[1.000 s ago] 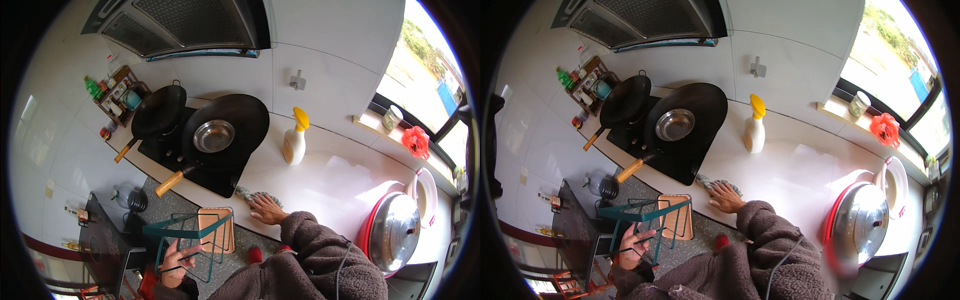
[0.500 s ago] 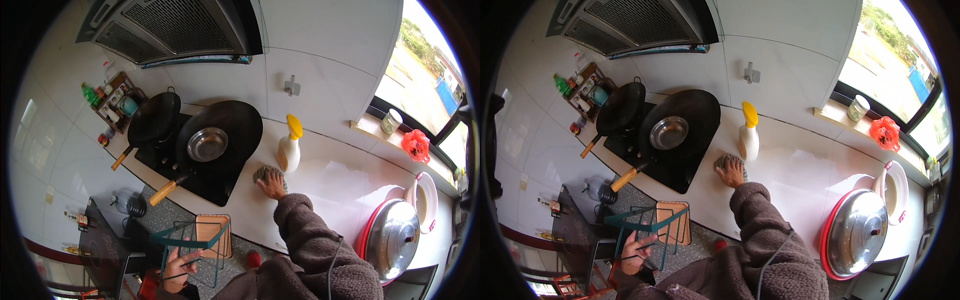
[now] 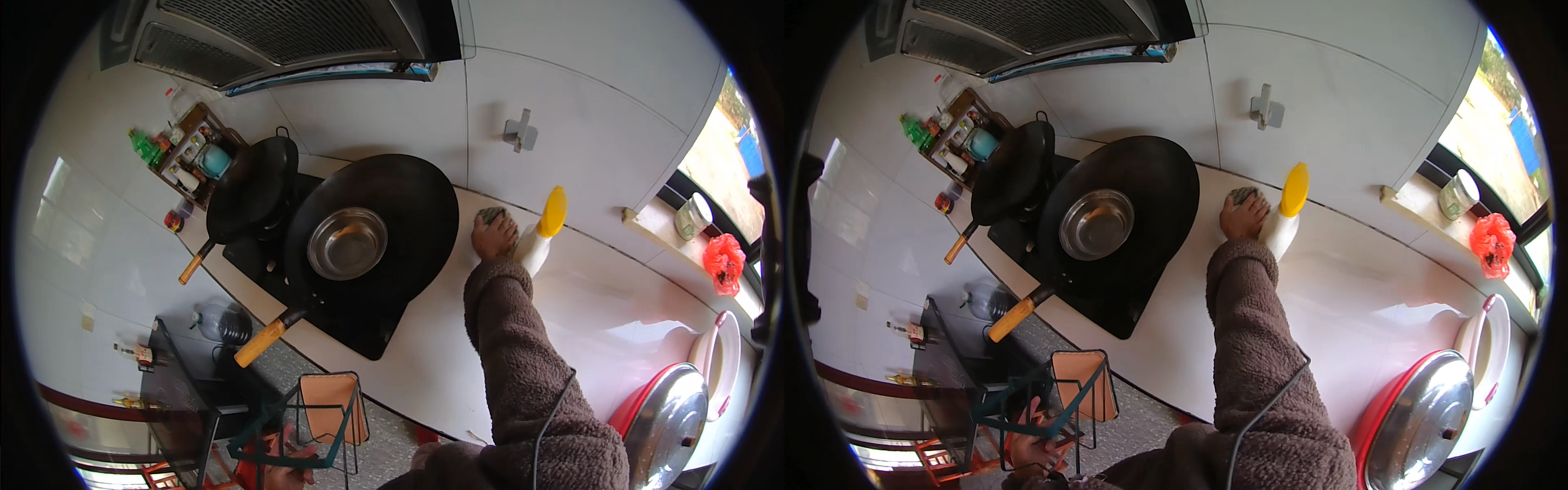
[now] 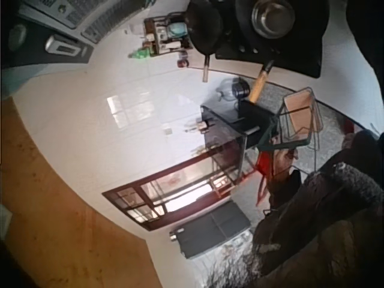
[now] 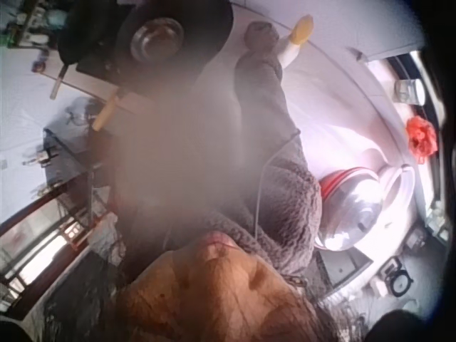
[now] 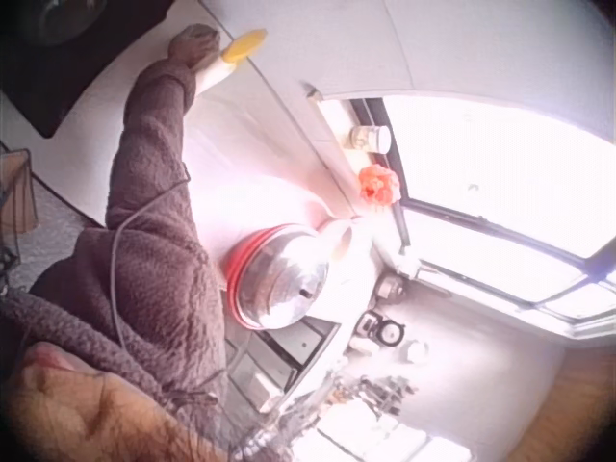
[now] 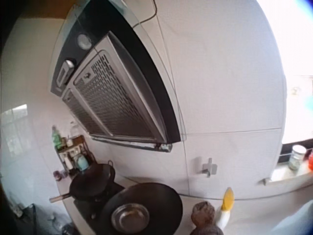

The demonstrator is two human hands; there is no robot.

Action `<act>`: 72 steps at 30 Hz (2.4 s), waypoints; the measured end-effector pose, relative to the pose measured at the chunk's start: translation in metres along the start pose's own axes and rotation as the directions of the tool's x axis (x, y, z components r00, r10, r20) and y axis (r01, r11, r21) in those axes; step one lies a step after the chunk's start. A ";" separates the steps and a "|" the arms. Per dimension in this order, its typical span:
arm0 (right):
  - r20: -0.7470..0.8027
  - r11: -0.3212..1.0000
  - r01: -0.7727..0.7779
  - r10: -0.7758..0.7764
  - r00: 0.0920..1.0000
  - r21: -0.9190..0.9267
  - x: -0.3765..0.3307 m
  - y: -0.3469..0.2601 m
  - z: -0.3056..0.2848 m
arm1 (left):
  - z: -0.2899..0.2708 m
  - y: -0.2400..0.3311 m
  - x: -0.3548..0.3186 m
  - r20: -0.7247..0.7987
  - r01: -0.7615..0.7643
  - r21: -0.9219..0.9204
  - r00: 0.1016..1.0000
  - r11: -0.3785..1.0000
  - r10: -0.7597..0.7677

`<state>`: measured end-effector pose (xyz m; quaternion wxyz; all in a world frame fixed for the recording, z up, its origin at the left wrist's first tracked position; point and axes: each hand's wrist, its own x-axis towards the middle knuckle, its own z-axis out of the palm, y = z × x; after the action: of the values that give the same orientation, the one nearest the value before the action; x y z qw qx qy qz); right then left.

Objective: The person cleans the kitchen countertop and sink area using a cloth and a spray bottle. They wipe the countertop, rinse the cloth at the sink, and repeat the wiping across multiple sections, including around the stove and near the window.

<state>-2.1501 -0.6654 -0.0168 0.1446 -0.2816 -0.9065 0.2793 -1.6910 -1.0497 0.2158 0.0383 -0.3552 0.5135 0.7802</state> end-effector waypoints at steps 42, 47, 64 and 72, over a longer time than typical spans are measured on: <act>0.365 0.987 0.037 0.023 0.931 -0.156 -0.138 0.249 -0.228 | 0.231 -0.007 0.020 0.802 0.088 0.207 0.556 0.974 -0.220; 0.298 0.987 0.119 -0.083 0.951 -0.105 -0.189 0.251 -0.225 | 0.359 -0.051 0.040 0.860 0.140 0.110 0.483 0.984 -0.165; -0.309 0.691 -0.074 0.414 0.856 0.719 -0.106 0.225 -0.306 | 0.550 -0.118 0.147 0.818 0.090 0.129 0.553 0.988 -0.157; -0.709 0.898 0.357 -0.074 0.701 0.259 0.100 0.205 -0.375 | 0.505 -0.098 0.126 0.796 0.104 0.155 0.575 0.982 -0.187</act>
<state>-1.9844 -0.3067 0.1740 0.5512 -0.2206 -0.7445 0.3054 -2.0035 -0.6237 0.1765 0.3469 -0.0014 0.4443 0.8260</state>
